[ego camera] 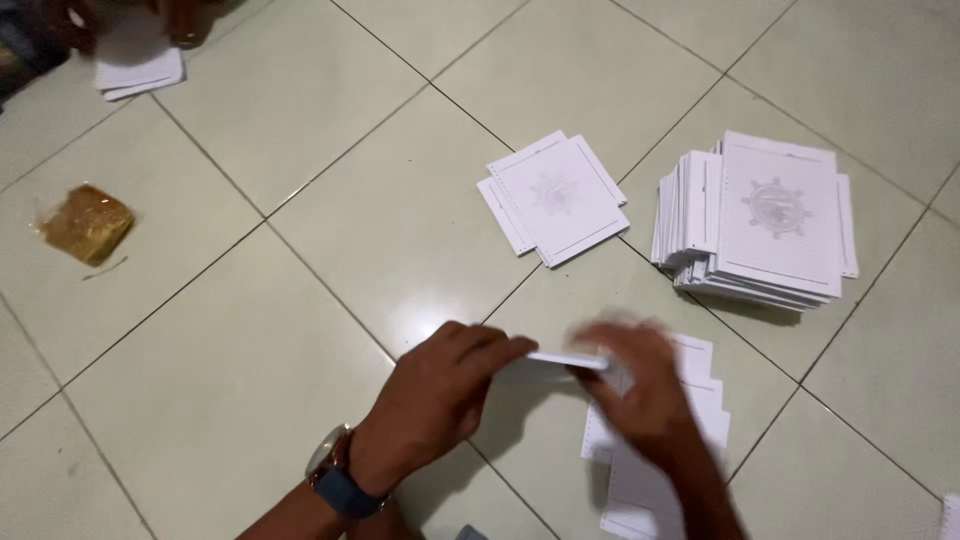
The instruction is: The person sits on a tiled floor and repeatedly picks up sheets of paper, aligns them, and places them into a growing stack. The person handles the papers by hand, occasionally flipping through them before stacking.
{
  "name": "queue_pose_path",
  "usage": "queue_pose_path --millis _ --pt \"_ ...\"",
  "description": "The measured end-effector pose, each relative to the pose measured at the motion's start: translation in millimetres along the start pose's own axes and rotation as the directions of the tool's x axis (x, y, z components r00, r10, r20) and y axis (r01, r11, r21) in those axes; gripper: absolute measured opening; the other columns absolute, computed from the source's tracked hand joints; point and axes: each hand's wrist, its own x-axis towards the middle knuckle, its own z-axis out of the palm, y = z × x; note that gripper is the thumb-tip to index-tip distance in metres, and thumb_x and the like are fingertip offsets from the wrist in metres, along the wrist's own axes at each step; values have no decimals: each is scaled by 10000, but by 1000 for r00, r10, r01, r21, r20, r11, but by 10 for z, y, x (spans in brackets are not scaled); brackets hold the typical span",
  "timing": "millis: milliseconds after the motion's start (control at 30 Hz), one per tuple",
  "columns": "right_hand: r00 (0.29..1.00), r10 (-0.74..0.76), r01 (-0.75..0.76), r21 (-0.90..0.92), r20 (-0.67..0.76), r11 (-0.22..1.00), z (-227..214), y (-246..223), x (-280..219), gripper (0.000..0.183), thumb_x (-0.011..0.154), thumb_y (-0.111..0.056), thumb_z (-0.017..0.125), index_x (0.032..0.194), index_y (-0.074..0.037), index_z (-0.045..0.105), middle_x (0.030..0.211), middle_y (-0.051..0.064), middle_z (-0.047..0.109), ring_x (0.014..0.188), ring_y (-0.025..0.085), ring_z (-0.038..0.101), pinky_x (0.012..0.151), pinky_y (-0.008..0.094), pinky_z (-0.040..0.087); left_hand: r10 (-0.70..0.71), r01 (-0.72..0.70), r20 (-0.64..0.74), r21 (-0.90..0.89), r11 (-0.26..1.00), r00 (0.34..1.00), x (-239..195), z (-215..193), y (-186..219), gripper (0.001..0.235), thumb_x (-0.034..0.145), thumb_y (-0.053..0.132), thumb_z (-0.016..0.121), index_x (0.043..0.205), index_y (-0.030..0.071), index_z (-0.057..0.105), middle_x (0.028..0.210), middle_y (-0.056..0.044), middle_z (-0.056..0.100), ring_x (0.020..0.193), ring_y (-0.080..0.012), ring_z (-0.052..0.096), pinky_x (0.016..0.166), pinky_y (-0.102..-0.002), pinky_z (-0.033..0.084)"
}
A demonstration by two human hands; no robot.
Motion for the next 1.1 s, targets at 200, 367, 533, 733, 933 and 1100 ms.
queue_pose_path --millis 200,367,533,733,933,1100 --pt "745 668 -607 416 -1 677 637 -385 -919 303 868 -217 804 680 -4 701 607 43 631 660 131 545 600 350 481 -348 182 -149 -630 755 925 -486 -33 314 760 857 243 807 1486 148 391 1170 -60 741 1131 -166 699 1022 -325 535" --pt "732 670 -454 646 -122 614 1036 -393 -1357 227 874 -91 748 997 99 748 953 205 827 898 223 740 831 368 597 -485 394 49 -656 644 873 -985 669 255 280 933 285 701 1166 170 596 922 -3 704 794 -106 649 589 -247 539" --pt "811 459 -173 601 -363 781 1209 -544 -1505 222 941 -19 647 1153 35 682 1148 155 734 1119 231 692 996 330 548 -327 61 -317 -628 776 890 -1169 989 311 174 943 41 618 1106 100 630 1080 -86 692 1015 -244 686 914 -343 531" --pt "781 556 -332 565 -284 756 1418 -561 -1563 322 930 -117 673 1241 -39 653 1226 120 715 1190 239 668 1003 329 557 -362 138 -231 -642 754 903 -1453 1420 -85 276 902 59 555 1176 88 561 1145 -105 635 1012 -256 663 816 -355 569" --pt "728 632 -488 445 -266 751 1508 -519 -1596 302 920 -183 681 1216 -124 683 1183 52 743 1140 214 690 966 315 529 -491 306 -106 -664 682 865 -1503 1324 -35 294 860 65 553 1148 123 561 1079 -58 712 948 -203 695 789 -324 566" --pt "647 730 -555 519 -222 650 1695 -354 -1666 421 881 -269 737 1217 -31 650 1156 140 773 1102 243 716 941 359 561 -553 460 26 -589 664 833 -1617 1446 -204 301 953 150 582 1232 130 469 1013 -93 715 924 -223 696 783 -351 561"
